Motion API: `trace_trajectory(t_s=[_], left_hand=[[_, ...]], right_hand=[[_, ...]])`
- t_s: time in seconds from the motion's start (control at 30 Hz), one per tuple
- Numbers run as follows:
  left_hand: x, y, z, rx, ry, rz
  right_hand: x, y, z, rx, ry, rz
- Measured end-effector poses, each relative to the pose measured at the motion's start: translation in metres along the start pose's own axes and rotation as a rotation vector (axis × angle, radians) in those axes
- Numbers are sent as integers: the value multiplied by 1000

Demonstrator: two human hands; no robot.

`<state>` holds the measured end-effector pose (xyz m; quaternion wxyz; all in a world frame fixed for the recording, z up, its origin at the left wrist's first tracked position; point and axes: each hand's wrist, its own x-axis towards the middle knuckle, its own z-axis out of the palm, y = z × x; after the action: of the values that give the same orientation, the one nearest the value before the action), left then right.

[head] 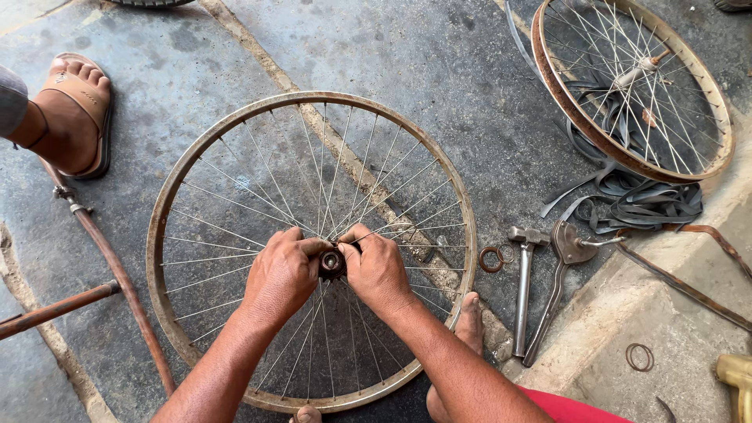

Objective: The person sits on the ground and repairs a bicycle wheel by hand. They insert a new spoke into the hub, thread it through the rim, and tighten it to secure the wheel structure.

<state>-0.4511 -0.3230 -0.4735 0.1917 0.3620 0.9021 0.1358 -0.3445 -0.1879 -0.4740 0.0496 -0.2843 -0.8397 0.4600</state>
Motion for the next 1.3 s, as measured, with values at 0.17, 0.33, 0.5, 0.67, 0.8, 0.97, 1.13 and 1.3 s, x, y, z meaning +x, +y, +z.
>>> trace_trajectory(t_s=[0.17,0.33,0.5,0.67,0.8,0.97,1.13,1.3], left_hand=[[-1,-9,-4,-119,125,8],[-2,-11,-4,-154,153,-26],[-2,-3,0,-28,155,115],[-1,5,1,20,137,142],[1,8,-2,22,149,137],[0,10,-6,44,49,73],[-2,9,-10,49,65,110],[-3,9,-10,70,39,104]], right_hand=[[0,0,1,11,-8,41],[0,0,-1,15,-5,37],[0,2,1,-8,17,18],[-1,7,4,5,35,11],[-1,9,5,36,54,81],[-4,7,5,40,61,115],[-5,5,4,-71,62,-86],[-3,7,4,-33,5,-13]])
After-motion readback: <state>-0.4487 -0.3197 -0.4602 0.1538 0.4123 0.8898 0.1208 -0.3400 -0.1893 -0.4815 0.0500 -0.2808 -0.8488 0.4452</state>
